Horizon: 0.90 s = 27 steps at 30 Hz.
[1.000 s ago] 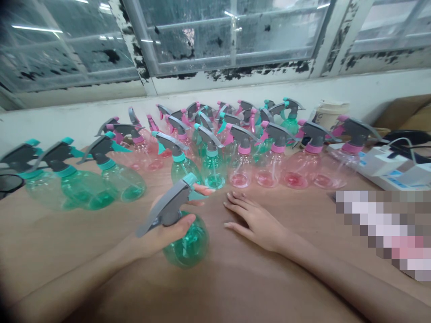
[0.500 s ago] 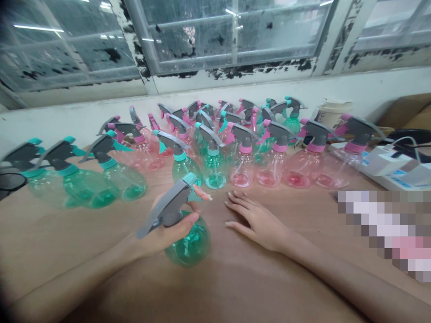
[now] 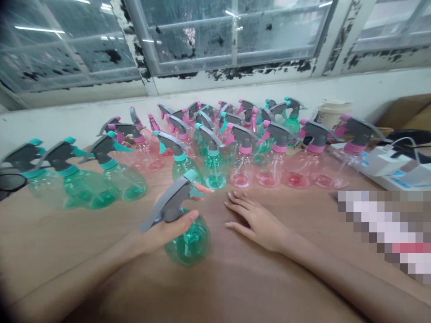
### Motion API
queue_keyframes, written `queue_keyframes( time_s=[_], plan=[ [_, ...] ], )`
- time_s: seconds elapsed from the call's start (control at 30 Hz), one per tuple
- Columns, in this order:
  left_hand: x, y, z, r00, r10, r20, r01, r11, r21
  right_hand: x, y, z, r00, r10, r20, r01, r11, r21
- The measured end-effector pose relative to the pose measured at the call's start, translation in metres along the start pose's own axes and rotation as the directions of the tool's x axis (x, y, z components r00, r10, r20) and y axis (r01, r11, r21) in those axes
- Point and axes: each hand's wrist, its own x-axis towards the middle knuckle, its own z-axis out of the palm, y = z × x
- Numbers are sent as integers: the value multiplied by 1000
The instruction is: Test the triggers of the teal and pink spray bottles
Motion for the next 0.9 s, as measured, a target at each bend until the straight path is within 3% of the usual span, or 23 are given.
queue_keyframes(
  time_s=[0.1, 0.5, 0.9],
  plan=[
    [0, -1, 0, 1000, 16, 17, -15, 999, -51, 0, 0, 0, 1000, 1, -1, -1, 1000, 0],
    [-4, -1, 2, 999, 32, 14, -32, 999, 5, -1, 1, 1, 999, -14, -52, 17, 998, 64],
    [-6, -4, 4, 1000, 20, -1, -20, 999, -25, 0, 0, 0, 1000, -3, -24, 4, 1000, 30]
  ],
)
